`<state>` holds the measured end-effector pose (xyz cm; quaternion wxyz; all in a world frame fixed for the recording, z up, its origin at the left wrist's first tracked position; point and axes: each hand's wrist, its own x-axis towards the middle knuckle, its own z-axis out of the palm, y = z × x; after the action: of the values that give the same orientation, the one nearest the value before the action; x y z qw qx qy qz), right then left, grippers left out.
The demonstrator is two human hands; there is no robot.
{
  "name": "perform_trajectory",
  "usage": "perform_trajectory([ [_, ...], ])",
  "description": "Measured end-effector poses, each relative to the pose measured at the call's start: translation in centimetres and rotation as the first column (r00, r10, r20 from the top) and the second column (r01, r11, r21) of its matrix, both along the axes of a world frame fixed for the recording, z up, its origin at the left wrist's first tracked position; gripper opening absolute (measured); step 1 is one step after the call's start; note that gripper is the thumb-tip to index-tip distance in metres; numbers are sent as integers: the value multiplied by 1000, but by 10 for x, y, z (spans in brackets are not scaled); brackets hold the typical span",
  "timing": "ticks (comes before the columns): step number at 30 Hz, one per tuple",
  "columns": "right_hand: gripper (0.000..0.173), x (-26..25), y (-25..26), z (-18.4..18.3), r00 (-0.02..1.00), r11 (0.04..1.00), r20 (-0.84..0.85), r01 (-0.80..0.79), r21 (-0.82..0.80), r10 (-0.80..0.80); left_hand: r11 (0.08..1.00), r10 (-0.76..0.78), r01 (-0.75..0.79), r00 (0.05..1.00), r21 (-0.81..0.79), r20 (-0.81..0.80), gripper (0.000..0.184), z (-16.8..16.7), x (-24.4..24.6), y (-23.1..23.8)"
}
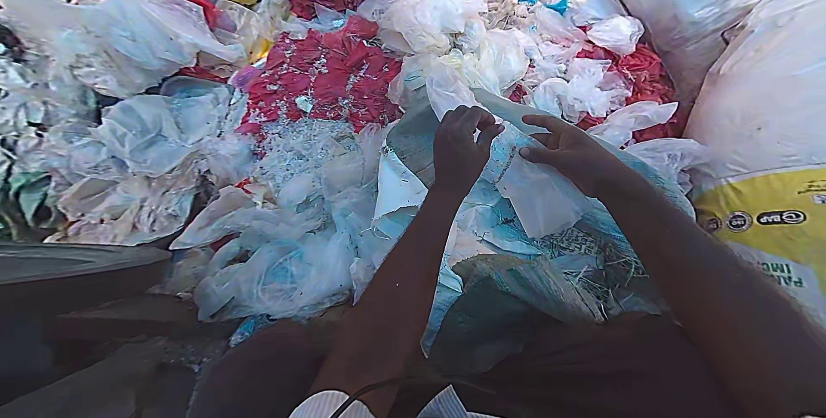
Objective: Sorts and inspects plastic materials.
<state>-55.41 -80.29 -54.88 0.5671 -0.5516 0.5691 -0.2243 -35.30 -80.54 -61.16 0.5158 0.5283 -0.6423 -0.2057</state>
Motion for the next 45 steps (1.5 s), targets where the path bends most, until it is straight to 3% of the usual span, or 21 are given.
perform_trajectory([
  [3,59,2,1,0,1000,998,-7,23,-64,-24,957,-138,131,990,260,12,46,-1,-6,3],
  [5,57,1,1,-2,999,993,-17,34,-113,-36,951,-124,111,992,288,27,55,-3,-7,4],
  [9,44,7,0,-6,982,959,-121,111,-262,-147,987,-28,14,996,162,85,36,5,-20,12],
  [13,32,11,0,-5,934,909,-245,152,-389,-261,964,-74,35,988,262,138,35,14,-28,22],
  [20,24,20,7,-4,928,885,-301,61,-461,-220,932,-73,33,993,361,97,11,17,-25,19],
  [23,22,22,9,-1,877,852,-432,-52,-521,-211,954,-72,29,988,299,134,12,15,-27,21],
  [26,15,21,9,-8,786,741,-594,-294,-604,-172,954,-59,-11,973,299,224,16,8,-27,19],
  [30,13,21,11,-13,705,638,-704,-505,-581,-83,970,-22,-49,958,239,286,15,0,-20,14],
  [36,17,11,10,-5,702,555,-709,-568,-608,-59,959,-28,-43,969,281,246,11,11,-8,13],
  [39,16,5,8,-7,714,503,-698,-583,-638,-58,924,-23,-77,966,374,256,16,19,-6,11],
  [42,14,-3,7,-8,710,528,-692,-541,-655,-131,914,-54,-28,980,404,190,14,25,-8,17],
  [45,19,4,11,21,726,627,-664,-436,-646,-180,915,-39,-29,986,403,161,9,22,-9,14],
])
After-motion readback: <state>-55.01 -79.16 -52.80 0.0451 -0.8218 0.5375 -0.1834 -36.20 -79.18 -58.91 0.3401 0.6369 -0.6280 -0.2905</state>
